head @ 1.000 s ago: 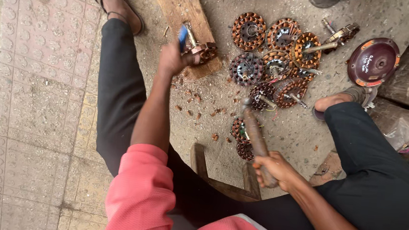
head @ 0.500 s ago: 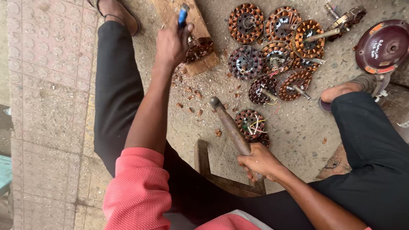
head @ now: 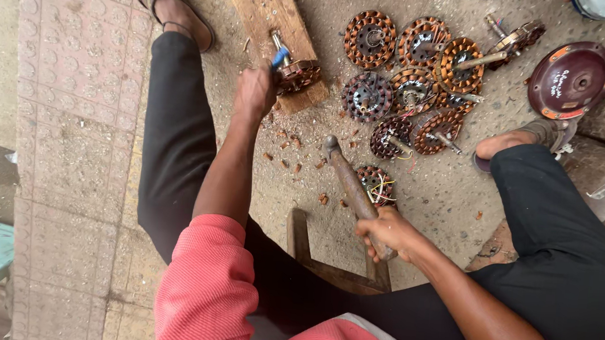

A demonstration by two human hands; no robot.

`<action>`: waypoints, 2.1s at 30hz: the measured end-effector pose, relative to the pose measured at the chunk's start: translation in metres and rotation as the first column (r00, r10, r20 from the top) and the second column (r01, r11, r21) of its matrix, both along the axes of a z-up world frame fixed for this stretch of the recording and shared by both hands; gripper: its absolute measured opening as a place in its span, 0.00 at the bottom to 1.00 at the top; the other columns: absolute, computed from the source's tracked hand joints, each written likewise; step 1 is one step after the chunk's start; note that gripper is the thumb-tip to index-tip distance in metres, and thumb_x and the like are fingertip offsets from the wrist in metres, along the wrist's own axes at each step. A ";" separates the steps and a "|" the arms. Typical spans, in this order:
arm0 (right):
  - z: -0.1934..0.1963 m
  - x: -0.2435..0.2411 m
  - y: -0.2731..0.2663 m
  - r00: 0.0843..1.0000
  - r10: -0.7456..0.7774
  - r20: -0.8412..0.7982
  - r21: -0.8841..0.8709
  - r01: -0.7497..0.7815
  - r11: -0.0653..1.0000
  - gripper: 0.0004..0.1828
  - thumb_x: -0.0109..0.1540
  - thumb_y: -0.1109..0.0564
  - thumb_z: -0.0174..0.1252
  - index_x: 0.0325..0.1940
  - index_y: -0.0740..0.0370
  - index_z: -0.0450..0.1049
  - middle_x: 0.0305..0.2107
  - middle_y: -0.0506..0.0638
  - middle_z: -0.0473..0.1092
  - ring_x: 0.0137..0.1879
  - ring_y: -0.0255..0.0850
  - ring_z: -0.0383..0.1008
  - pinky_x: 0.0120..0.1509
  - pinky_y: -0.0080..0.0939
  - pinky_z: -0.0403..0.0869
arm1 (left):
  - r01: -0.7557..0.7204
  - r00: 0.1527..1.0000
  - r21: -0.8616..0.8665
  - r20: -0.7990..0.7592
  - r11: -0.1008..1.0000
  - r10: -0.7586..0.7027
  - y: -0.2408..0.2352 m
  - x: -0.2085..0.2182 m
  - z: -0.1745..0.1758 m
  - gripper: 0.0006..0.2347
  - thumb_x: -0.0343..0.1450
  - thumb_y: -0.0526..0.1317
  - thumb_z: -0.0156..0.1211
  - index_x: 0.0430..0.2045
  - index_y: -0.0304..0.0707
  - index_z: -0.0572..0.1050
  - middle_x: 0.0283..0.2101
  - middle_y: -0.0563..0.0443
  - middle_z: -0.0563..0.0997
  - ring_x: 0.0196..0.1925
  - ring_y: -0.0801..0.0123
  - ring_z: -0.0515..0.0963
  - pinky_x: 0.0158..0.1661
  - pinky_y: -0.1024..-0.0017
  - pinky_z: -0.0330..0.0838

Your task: The person uses a hammer and a chisel to strike and separate components of several small electric motor stators placed on a wooden block. The person repeatedly hammers the stators to dislodge parts, working on multiple units one at a time.

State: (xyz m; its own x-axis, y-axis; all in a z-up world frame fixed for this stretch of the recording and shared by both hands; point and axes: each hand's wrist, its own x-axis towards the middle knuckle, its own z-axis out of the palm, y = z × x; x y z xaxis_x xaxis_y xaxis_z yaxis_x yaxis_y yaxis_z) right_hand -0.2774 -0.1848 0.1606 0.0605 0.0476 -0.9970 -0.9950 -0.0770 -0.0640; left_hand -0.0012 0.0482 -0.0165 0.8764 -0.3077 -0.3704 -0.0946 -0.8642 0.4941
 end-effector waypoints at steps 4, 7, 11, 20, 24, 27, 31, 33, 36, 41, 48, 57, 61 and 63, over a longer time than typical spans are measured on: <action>-0.006 0.003 -0.015 0.998 -0.036 0.049 -0.010 0.037 0.999 0.12 0.57 0.62 0.59 0.42 0.68 0.66 0.21 0.54 0.69 0.21 0.42 0.72 0.22 0.43 0.77 | 0.083 0.995 0.086 -0.064 0.993 -0.078 -0.003 -0.005 -0.014 0.06 0.79 0.31 0.45 0.38 0.30 0.73 0.24 0.38 0.77 0.17 0.65 0.74 0.11 0.66 0.70; -0.010 0.010 -0.026 0.997 -0.047 0.061 -0.136 0.055 0.989 0.09 0.58 0.63 0.58 0.40 0.68 0.68 0.21 0.54 0.69 0.21 0.42 0.71 0.22 0.44 0.76 | 0.143 0.988 0.146 -0.083 0.979 -0.132 -0.004 0.011 -0.006 0.08 0.81 0.31 0.44 0.37 0.31 0.74 0.22 0.41 0.76 0.17 0.67 0.71 0.12 0.65 0.70; -0.011 0.009 -0.034 0.979 -0.154 0.130 -0.110 0.169 0.980 0.07 0.59 0.62 0.56 0.36 0.69 0.67 0.21 0.53 0.66 0.19 0.42 0.70 0.20 0.45 0.73 | 0.119 0.987 -0.105 -0.093 0.987 -0.129 -0.002 0.026 0.018 0.13 0.74 0.41 0.56 0.43 0.26 0.71 0.20 0.44 0.77 0.13 0.72 0.72 0.12 0.72 0.72; -0.013 0.008 -0.030 0.991 -0.106 0.084 -0.051 0.110 0.993 0.11 0.59 0.58 0.58 0.35 0.72 0.69 0.21 0.54 0.67 0.20 0.43 0.71 0.21 0.46 0.72 | -0.116 0.969 -0.657 -0.239 0.745 -0.059 -0.003 0.020 0.049 0.10 0.72 0.35 0.61 0.45 0.38 0.85 0.40 0.49 0.88 0.36 0.68 0.83 0.39 0.65 0.80; -0.017 0.003 -0.026 0.994 -0.080 0.077 -0.071 0.086 0.994 0.11 0.59 0.58 0.58 0.35 0.71 0.69 0.21 0.53 0.68 0.20 0.43 0.71 0.21 0.46 0.72 | -0.228 0.951 -0.573 -0.305 0.787 0.054 0.005 0.023 0.051 0.06 0.73 0.37 0.62 0.41 0.40 0.83 0.40 0.51 0.88 0.42 0.69 0.88 0.49 0.64 0.82; -0.019 0.007 -0.024 0.995 -0.072 0.075 -0.088 0.079 0.993 0.12 0.60 0.57 0.58 0.35 0.73 0.70 0.22 0.54 0.67 0.20 0.43 0.71 0.21 0.46 0.72 | -0.166 0.972 -0.501 -0.228 0.850 0.056 0.003 0.028 0.058 0.07 0.72 0.38 0.62 0.40 0.40 0.83 0.41 0.50 0.87 0.44 0.68 0.88 0.51 0.62 0.81; -0.017 0.007 -0.023 0.993 -0.092 0.071 -0.087 0.098 0.991 0.10 0.60 0.58 0.56 0.36 0.70 0.69 0.22 0.53 0.66 0.20 0.43 0.70 0.20 0.46 0.72 | -0.029 0.995 -0.430 -0.100 0.903 -0.016 -0.001 0.022 0.065 0.08 0.72 0.41 0.64 0.38 0.39 0.83 0.38 0.47 0.88 0.38 0.68 0.88 0.46 0.60 0.81; -0.017 0.009 -0.025 0.995 -0.070 0.067 -0.099 0.076 0.992 0.10 0.60 0.58 0.56 0.36 0.71 0.69 0.22 0.53 0.66 0.20 0.42 0.70 0.21 0.45 0.72 | -0.080 0.983 -0.320 -0.182 0.944 0.021 -0.005 0.023 0.067 0.08 0.74 0.43 0.62 0.39 0.39 0.82 0.34 0.46 0.87 0.31 0.69 0.84 0.39 0.61 0.82; -0.019 0.008 -0.024 0.996 -0.060 0.066 -0.102 0.067 0.993 0.10 0.61 0.58 0.56 0.36 0.71 0.69 0.22 0.53 0.66 0.20 0.43 0.70 0.21 0.46 0.72 | -0.128 0.965 -0.220 -0.254 0.967 0.070 -0.005 0.021 0.061 0.09 0.74 0.43 0.61 0.41 0.38 0.80 0.30 0.45 0.85 0.22 0.72 0.79 0.28 0.63 0.81; 0.003 0.018 -0.019 0.996 -0.040 0.081 -0.069 0.046 0.997 0.08 0.59 0.60 0.57 0.34 0.71 0.68 0.21 0.53 0.67 0.19 0.43 0.70 0.21 0.46 0.72 | 0.020 0.995 -0.187 -0.091 0.982 -0.037 -0.010 -0.004 0.036 0.09 0.75 0.31 0.53 0.43 0.41 0.81 0.29 0.44 0.85 0.19 0.67 0.76 0.22 0.63 0.79; 0.139 0.079 -0.023 0.864 -0.117 0.490 0.213 0.012 0.977 0.12 0.57 0.57 0.64 0.33 0.67 0.70 0.19 0.52 0.68 0.19 0.39 0.71 0.19 0.42 0.72 | 0.034 0.998 -0.492 0.064 0.870 -0.003 -0.014 -0.012 0.018 0.11 0.76 0.36 0.56 0.54 0.45 0.74 0.28 0.44 0.85 0.21 0.64 0.82 0.29 0.61 0.79; 0.126 0.140 0.052 0.834 0.169 0.525 -0.009 -0.192 0.981 0.06 0.56 0.64 0.57 0.28 0.68 0.67 0.16 0.53 0.68 0.17 0.39 0.70 0.17 0.42 0.68 | 0.206 0.948 -0.297 0.298 0.932 -0.115 -0.011 -0.023 -0.031 0.09 0.67 0.39 0.63 0.40 0.46 0.76 0.26 0.40 0.82 0.26 0.52 0.81 0.30 0.57 0.79; 0.194 0.172 0.026 0.908 0.145 0.394 0.069 -0.186 0.980 0.09 0.51 0.64 0.60 0.30 0.69 0.66 0.14 0.54 0.66 0.15 0.41 0.68 0.14 0.44 0.69 | 0.182 0.960 -0.380 0.270 0.907 -0.079 -0.014 -0.005 -0.023 0.16 0.68 0.37 0.63 0.52 0.46 0.74 0.26 0.41 0.83 0.22 0.55 0.81 0.31 0.58 0.80; 0.206 0.172 0.023 0.767 0.139 0.627 0.057 -0.223 0.973 0.10 0.52 0.63 0.61 0.32 0.67 0.67 0.16 0.53 0.68 0.17 0.40 0.70 0.17 0.42 0.71 | 0.154 0.982 -0.335 0.158 0.929 -0.106 -0.015 -0.011 -0.021 0.13 0.72 0.41 0.64 0.50 0.47 0.74 0.28 0.42 0.84 0.23 0.54 0.81 0.30 0.57 0.80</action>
State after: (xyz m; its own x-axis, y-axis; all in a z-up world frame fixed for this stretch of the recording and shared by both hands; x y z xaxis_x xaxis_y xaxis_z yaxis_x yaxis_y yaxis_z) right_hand -0.1056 -0.1622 0.3666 0.6359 0.2370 -0.7344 -0.7074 -0.2015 -0.6775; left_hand -0.0117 0.0334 -0.0376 0.8541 -0.5099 -0.1025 -0.2814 -0.6187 0.7335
